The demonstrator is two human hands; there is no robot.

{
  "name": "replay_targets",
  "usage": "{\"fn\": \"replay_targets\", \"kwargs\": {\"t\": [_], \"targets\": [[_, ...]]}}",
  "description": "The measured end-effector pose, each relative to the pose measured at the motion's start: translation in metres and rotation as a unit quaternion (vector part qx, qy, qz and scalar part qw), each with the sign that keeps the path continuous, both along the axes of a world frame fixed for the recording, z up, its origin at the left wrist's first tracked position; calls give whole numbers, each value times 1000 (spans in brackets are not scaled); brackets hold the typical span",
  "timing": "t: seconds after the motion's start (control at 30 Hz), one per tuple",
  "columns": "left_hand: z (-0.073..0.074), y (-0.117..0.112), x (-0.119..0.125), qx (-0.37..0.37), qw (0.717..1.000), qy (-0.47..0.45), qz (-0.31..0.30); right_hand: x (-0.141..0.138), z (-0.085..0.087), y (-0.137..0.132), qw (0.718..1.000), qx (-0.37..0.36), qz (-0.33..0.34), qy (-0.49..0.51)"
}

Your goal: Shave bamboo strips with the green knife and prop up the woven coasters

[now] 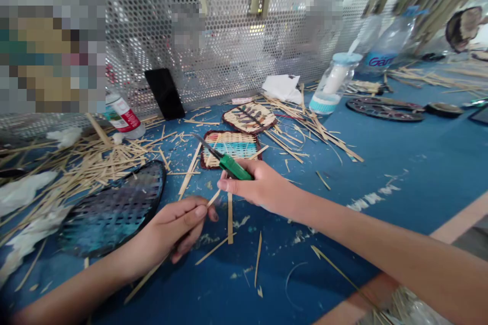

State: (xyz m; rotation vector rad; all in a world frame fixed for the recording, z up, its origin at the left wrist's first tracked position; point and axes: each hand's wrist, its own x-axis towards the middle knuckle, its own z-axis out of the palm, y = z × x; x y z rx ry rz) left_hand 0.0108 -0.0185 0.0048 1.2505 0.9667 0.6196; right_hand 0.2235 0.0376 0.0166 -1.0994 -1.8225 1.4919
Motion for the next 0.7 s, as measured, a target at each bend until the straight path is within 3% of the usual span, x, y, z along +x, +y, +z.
{"fn": "replay_targets", "kwargs": {"t": [0.13, 0.3, 0.4, 0.47, 0.57, 0.7], "targets": [[-4, 1, 1, -12, 1000, 3, 3, 2, 0, 3, 996, -38, -53, 59], [-7, 4, 2, -37, 999, -20, 31, 10, 5, 8, 987, 17, -118, 109], [-5, 8, -1, -51, 991, -97, 81, 16, 7, 10, 979, 157, -130, -26], [-3, 11, -3, -71, 979, -151, 116, 16, 6, 9, 954, 237, -104, -149], [-2, 13, -6, -103, 968, -197, 119, 13, 2, 4, 932, 258, -37, -251], [-2, 13, -8, -118, 965, -212, 98, 7, -1, -3, 915, 268, 2, -300]]}}
